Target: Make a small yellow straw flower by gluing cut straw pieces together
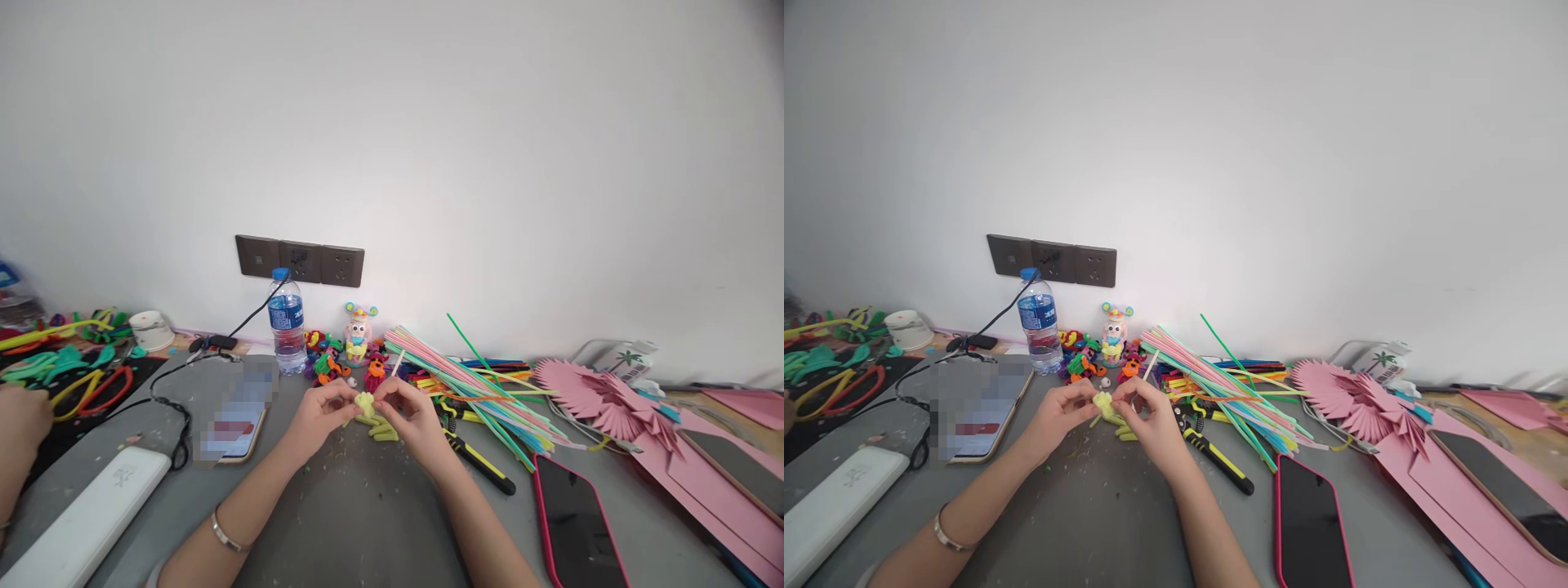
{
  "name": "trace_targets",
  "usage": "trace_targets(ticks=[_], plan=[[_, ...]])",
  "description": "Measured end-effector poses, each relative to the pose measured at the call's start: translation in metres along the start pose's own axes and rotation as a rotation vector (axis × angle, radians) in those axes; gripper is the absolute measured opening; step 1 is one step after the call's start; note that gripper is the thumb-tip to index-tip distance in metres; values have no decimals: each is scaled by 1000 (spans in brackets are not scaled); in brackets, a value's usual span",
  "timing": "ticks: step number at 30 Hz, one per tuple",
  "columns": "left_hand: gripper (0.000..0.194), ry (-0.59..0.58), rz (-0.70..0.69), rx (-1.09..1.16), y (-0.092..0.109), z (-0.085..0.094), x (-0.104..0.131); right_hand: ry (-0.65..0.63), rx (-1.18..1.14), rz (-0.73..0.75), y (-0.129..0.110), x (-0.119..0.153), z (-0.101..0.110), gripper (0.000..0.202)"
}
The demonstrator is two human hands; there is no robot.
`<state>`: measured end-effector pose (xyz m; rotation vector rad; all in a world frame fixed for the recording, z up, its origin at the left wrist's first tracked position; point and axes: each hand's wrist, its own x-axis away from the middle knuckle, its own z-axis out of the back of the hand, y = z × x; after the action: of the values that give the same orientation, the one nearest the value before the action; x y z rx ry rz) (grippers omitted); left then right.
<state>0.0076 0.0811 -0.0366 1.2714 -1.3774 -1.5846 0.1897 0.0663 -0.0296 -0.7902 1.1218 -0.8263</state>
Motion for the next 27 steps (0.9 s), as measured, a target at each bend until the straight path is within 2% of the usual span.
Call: trace_targets(ticks=[7, 18, 27], plan=[[24, -5, 2, 6, -1, 1, 0, -24, -121, -59, 7, 0, -1, 16], [16, -11, -3, -10, -6, 4, 0, -35, -105, -66, 5, 1, -1, 16], [19, -17, -11, -25, -8, 5, 0, -59, -69, -65, 1, 0, -1, 20]])
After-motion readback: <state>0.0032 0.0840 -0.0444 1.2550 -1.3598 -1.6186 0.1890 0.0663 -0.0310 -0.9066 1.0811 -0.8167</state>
